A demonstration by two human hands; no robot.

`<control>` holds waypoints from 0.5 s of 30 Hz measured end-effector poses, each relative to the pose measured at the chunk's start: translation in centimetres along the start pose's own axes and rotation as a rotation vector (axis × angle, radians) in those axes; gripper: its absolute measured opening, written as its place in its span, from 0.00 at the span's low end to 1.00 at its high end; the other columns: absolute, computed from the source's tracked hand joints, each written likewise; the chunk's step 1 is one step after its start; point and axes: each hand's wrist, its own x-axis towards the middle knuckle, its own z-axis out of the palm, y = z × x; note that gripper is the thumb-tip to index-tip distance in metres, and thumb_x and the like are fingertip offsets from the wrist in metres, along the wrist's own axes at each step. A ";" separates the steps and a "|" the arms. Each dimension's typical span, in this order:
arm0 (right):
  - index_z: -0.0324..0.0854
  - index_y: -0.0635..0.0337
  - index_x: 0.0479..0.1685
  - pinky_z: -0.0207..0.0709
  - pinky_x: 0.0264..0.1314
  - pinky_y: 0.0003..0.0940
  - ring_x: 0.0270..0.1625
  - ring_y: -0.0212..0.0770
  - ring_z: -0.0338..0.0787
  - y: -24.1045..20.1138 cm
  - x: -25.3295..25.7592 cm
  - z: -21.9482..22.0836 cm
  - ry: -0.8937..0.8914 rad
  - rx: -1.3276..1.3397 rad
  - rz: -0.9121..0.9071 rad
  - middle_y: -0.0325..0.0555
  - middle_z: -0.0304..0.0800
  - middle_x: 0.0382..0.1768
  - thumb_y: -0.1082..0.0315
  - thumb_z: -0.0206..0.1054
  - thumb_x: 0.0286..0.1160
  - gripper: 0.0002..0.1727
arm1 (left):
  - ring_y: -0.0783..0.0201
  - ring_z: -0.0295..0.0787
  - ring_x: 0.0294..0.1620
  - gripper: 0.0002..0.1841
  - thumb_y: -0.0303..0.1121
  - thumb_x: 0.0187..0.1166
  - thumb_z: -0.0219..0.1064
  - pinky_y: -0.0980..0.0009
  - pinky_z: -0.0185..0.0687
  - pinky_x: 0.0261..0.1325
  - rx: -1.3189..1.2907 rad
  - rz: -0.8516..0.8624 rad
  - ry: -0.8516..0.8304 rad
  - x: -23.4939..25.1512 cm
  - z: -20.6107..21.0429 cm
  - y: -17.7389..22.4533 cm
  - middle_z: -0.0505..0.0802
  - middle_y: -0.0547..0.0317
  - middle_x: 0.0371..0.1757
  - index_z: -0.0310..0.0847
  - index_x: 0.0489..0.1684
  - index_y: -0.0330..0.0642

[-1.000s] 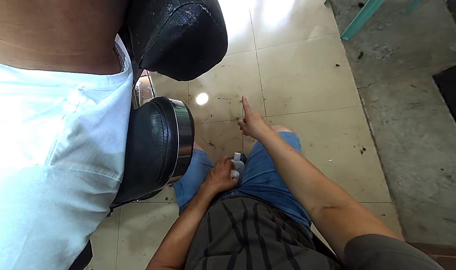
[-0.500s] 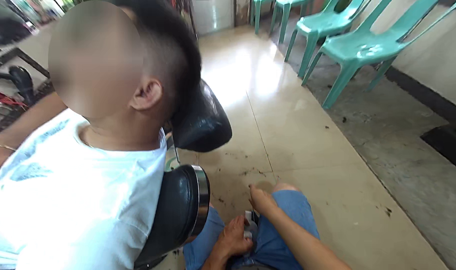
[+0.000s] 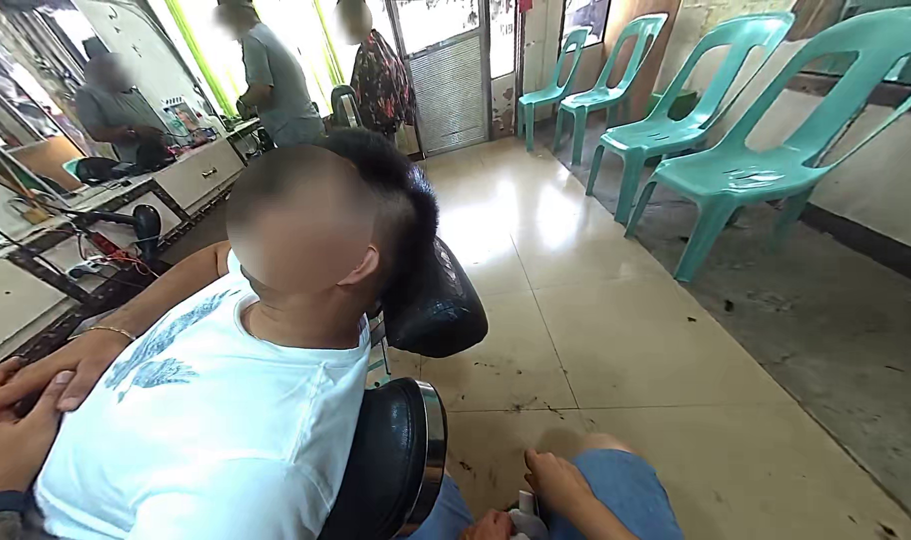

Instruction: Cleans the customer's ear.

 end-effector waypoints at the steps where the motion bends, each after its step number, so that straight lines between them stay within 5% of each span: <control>1: 0.83 0.61 0.66 0.80 0.67 0.65 0.67 0.64 0.89 0.0 -0.1 -0.1 -0.005 0.000 -0.003 0.62 0.91 0.60 0.55 0.62 0.87 0.21 | 0.45 0.85 0.70 0.33 0.47 0.69 0.77 0.44 0.80 0.70 -0.021 0.007 0.003 0.1 -0.2 -0.2 0.85 0.41 0.71 0.79 0.72 0.39; 7: 0.86 0.58 0.61 0.81 0.66 0.63 0.66 0.60 0.91 -0.1 -0.3 -0.2 -0.005 -0.025 -0.017 0.59 0.93 0.58 0.54 0.58 0.88 0.20 | 0.49 0.92 0.57 0.30 0.44 0.69 0.79 0.46 0.84 0.65 -0.287 0.066 0.042 0.1 -2.0 -1.8 0.93 0.41 0.55 0.81 0.68 0.37; 11: 0.84 0.60 0.63 0.81 0.66 0.63 0.66 0.61 0.90 -0.3 -0.5 0.0 -0.003 -0.031 -0.008 0.61 0.92 0.58 0.54 0.59 0.87 0.21 | 0.55 0.92 0.55 0.28 0.41 0.70 0.80 0.51 0.85 0.64 -0.578 0.098 0.058 0.9 -2.3 -3.3 0.93 0.45 0.55 0.81 0.68 0.39; 15: 0.78 0.62 0.75 0.79 0.73 0.60 0.72 0.63 0.85 0.5 -0.1 0.8 0.227 0.152 -0.094 0.64 0.84 0.69 0.52 0.62 0.87 0.27 | 0.58 0.93 0.53 0.29 0.37 0.73 0.77 0.55 0.89 0.60 -0.891 0.099 0.153 1.6 -2.3 -3.7 0.92 0.47 0.58 0.76 0.74 0.40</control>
